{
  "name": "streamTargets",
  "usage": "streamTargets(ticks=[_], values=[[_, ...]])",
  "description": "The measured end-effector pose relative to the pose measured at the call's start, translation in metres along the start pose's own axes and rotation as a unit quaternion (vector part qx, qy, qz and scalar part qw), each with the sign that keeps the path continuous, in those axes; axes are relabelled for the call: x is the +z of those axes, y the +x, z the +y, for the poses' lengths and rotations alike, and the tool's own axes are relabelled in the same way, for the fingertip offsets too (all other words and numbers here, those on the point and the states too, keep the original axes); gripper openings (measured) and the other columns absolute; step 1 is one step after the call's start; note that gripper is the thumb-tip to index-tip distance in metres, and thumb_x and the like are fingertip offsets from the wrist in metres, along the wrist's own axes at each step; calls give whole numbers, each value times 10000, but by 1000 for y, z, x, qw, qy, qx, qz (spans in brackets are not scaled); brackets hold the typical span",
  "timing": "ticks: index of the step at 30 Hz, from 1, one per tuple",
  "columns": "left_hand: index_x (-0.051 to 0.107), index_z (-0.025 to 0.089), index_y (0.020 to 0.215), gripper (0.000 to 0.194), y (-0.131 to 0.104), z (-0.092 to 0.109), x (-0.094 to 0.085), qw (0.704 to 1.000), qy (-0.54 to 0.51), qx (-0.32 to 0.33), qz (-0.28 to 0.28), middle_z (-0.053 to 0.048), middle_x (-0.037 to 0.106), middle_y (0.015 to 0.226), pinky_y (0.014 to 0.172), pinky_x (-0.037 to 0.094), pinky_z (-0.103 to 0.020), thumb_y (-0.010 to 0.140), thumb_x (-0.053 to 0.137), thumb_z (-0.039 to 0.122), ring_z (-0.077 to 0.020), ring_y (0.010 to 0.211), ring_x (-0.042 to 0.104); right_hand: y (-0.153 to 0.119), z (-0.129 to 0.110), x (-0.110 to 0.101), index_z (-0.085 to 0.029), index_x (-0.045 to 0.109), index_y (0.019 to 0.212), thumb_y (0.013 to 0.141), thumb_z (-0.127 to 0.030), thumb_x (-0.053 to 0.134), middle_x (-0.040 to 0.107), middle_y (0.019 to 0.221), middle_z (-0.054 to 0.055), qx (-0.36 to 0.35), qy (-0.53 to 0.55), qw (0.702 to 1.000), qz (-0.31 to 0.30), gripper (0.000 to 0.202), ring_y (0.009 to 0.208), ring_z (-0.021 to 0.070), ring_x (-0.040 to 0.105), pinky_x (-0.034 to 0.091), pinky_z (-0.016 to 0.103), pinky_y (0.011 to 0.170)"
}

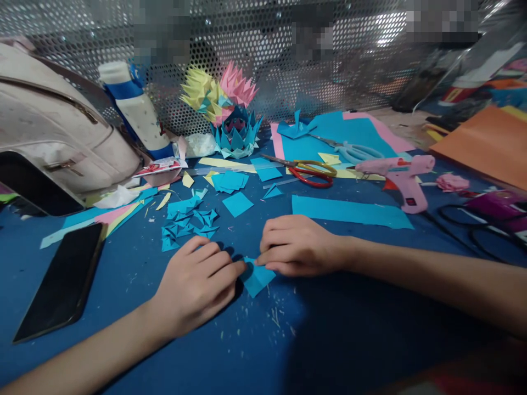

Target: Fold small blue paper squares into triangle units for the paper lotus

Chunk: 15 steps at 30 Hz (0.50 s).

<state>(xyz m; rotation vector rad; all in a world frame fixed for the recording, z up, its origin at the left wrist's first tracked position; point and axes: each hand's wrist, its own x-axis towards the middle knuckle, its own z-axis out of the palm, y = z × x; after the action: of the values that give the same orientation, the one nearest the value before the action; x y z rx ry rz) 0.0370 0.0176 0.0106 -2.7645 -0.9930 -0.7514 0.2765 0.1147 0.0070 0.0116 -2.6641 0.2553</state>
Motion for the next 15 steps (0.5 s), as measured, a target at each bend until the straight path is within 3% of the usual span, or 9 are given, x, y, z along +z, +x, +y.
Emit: streamTargets(ticks=[3, 9, 15], values=[[649, 161, 1071, 167, 0, 4, -1, 998, -51, -28, -7, -31, 686, 835, 759, 407, -342, 978, 513, 137, -167, 747, 568, -1, 1, 0, -170, 710, 972, 1019, -291, 453, 688, 889, 40, 7, -1, 1000, 1, 287, 850, 158, 544, 420, 286, 723], [640, 146, 1178, 285, -3, 4, 3, 996, -81, -1, -36, -83, 696, 1082, 821, 389, -373, 1031, 397, 131, -206, 909, 593, -1, 3, 4, -149, 706, 1022, 998, -262, 515, 689, 903, 47, 13, -8, 1000, 17, 224, 863, 159, 554, 447, 277, 753], [607, 96, 1212, 306, -2, 1, 3, 991, -124, 0, -48, -109, 675, 1152, 853, 376, -376, 1049, 351, 130, -214, 970, 577, 0, 5, 3, -149, 668, 1142, 999, -299, 527, 675, 995, 71, 57, 8, 998, -17, 250, 895, 165, 546, 448, 279, 770]])
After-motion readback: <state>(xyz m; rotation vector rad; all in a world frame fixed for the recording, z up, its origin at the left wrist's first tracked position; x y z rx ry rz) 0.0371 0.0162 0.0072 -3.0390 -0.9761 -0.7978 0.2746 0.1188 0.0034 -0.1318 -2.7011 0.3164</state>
